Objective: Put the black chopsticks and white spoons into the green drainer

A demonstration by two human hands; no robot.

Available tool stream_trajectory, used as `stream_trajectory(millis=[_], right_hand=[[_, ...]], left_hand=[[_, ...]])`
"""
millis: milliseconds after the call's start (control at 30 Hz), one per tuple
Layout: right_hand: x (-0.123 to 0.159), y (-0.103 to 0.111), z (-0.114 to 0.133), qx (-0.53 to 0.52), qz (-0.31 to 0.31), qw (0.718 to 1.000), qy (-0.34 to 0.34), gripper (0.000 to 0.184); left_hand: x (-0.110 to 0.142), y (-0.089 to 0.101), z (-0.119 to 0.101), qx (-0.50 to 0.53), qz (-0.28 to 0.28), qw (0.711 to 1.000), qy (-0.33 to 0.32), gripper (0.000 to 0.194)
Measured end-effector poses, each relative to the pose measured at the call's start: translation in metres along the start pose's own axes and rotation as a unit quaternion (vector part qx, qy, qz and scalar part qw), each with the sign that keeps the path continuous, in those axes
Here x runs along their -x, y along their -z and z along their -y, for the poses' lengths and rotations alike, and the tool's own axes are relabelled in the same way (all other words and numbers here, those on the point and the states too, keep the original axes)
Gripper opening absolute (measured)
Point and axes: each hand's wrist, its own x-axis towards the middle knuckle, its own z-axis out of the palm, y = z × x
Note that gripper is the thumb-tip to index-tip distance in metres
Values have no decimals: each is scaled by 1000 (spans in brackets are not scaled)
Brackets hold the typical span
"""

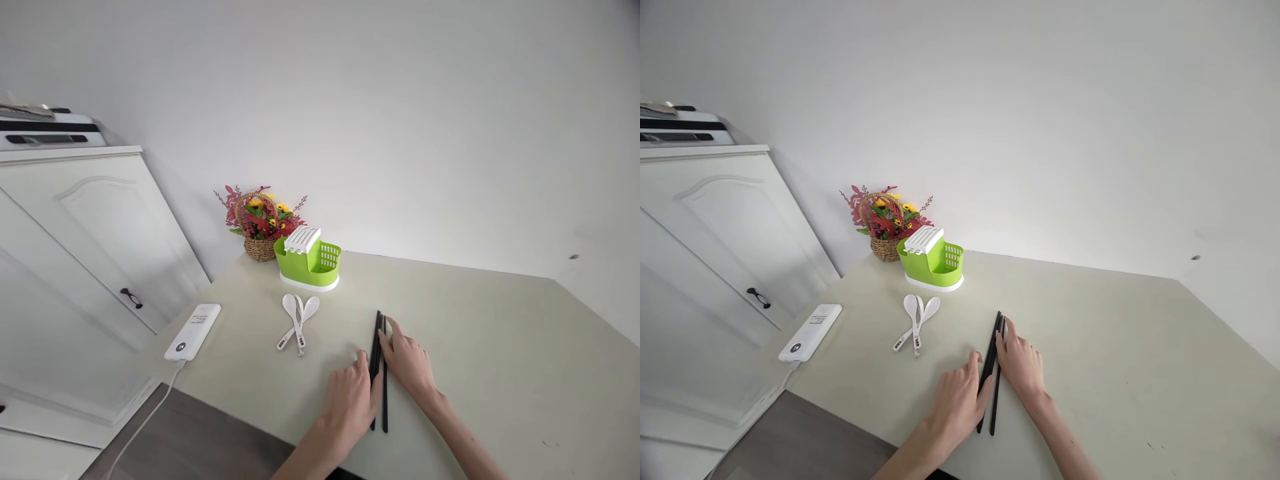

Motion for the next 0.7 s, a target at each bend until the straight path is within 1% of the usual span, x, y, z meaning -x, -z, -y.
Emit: stream_trajectory(millis=[100, 200, 267, 333, 467, 633, 700], right_hand=[[10, 0, -18, -62, -4, 997, 43, 52], [26, 0, -39, -174, -40, 980, 84, 50], [37, 0, -51, -233, -53, 968, 82, 49], [46, 0, -60, -267, -50, 960, 71, 47], [54, 0, -67, -283, -51, 957, 50, 43], [53, -2, -64, -269, -65, 960, 41, 39], [53, -2, -63, -263, -72, 961, 40, 38]], left_hand=[[3, 2, 6, 18, -4, 1000, -17, 28], [4, 1, 11, 24, -13, 999, -32, 25], [3, -1, 12, 24, -18, 999, -37, 24], [2, -3, 13, 24, -24, 999, -34, 22], [1, -7, 14, 26, -38, 998, -33, 18], [4, -11, 22, 40, -51, 996, -61, 17], [5, -9, 28, 45, -67, 995, -55, 16]])
